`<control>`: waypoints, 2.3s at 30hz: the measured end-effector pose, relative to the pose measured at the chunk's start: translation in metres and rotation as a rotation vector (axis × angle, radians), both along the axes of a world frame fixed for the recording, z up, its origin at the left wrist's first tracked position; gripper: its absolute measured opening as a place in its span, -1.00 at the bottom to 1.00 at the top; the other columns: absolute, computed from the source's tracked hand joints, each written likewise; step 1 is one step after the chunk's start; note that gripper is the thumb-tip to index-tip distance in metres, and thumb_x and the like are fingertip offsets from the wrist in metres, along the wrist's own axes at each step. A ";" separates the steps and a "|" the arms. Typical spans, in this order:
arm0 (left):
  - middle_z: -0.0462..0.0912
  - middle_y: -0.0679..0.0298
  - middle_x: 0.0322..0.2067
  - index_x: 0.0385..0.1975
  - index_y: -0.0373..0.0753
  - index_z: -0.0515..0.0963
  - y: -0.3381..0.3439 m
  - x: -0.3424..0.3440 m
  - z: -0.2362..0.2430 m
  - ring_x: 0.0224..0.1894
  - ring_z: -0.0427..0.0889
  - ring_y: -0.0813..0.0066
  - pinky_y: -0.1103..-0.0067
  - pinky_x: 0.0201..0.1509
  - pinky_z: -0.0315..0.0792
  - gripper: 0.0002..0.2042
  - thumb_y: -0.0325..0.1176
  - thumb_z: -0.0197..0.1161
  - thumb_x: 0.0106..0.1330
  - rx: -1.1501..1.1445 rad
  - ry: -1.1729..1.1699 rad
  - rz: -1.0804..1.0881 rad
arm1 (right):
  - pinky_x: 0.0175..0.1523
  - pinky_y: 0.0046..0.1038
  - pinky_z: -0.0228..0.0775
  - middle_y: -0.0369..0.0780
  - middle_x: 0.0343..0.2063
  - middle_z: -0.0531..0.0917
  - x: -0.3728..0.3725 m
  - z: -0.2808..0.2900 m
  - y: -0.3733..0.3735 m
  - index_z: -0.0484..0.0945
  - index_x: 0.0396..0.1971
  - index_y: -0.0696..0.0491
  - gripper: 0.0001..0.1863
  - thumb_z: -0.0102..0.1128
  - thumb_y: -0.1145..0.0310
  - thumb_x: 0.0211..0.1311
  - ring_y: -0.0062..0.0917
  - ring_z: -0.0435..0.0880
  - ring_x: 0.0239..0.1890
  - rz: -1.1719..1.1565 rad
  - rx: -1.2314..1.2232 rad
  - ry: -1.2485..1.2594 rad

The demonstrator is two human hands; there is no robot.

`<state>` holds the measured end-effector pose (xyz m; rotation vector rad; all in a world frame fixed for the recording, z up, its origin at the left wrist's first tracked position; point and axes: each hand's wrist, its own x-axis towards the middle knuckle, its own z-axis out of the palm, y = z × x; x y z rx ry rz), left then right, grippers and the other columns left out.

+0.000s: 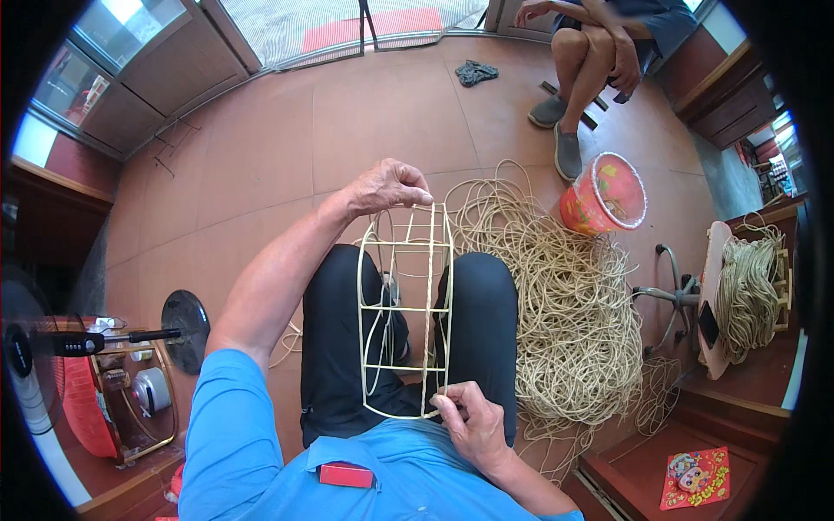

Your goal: Weaving and wrapping rattan or bamboo strips around a wire frame structure.

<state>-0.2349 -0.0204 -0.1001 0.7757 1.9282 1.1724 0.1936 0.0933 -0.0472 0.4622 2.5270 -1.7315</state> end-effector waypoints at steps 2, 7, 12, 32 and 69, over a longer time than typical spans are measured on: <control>0.80 0.37 -0.31 -0.18 -0.32 0.83 0.001 -0.007 -0.014 -0.21 0.70 0.63 0.54 -0.02 0.61 -0.79 -0.27 0.51 0.50 -0.005 -0.031 0.029 | -0.38 -0.39 0.70 -0.12 -0.35 0.86 0.000 0.001 0.000 0.64 -0.13 0.16 -0.79 0.49 0.36 0.51 -0.40 0.89 -0.46 0.017 0.018 0.015; 0.83 0.34 -0.28 -0.15 -0.29 0.83 0.006 -0.011 -0.029 -0.17 0.74 0.59 0.53 0.06 0.63 -0.80 -0.26 0.50 0.51 -0.048 0.021 0.016 | -0.40 -0.53 0.65 -0.17 -0.43 0.82 0.002 -0.001 0.002 0.65 -0.16 0.18 -0.85 0.44 0.44 0.55 -0.63 0.81 -0.49 0.037 0.033 0.014; 0.83 0.34 -0.28 -0.13 -0.30 0.80 0.015 -0.008 -0.029 -0.16 0.77 0.57 0.52 0.05 0.62 -0.82 -0.30 0.44 0.54 -0.020 -0.045 -0.025 | -0.40 -0.38 0.64 -0.13 -0.40 0.85 0.003 -0.003 0.003 0.64 -0.16 0.15 -0.79 0.51 0.37 0.49 -0.41 0.85 -0.50 0.027 0.014 -0.007; 0.81 0.16 -0.38 -0.14 -0.34 0.73 0.009 0.086 0.186 -0.28 0.81 0.40 0.38 -0.15 0.65 -0.82 -0.36 0.29 0.61 0.130 0.623 0.018 | -0.02 -0.46 0.62 -0.22 -0.24 0.79 -0.071 0.054 0.091 0.75 0.02 0.21 -0.78 0.31 0.37 0.62 -0.59 0.74 -0.20 -0.171 -0.008 0.337; 0.76 0.41 -0.33 -0.30 -0.04 0.71 -0.010 0.109 0.159 -0.18 0.76 0.35 0.40 -0.16 0.64 -0.82 -0.11 0.44 0.44 0.062 1.473 -0.057 | -0.23 -0.32 0.66 -0.09 -0.29 0.76 -0.014 -0.014 0.000 0.70 -0.09 0.16 -0.83 0.42 0.36 0.56 -0.28 0.82 -0.33 -0.079 0.153 0.463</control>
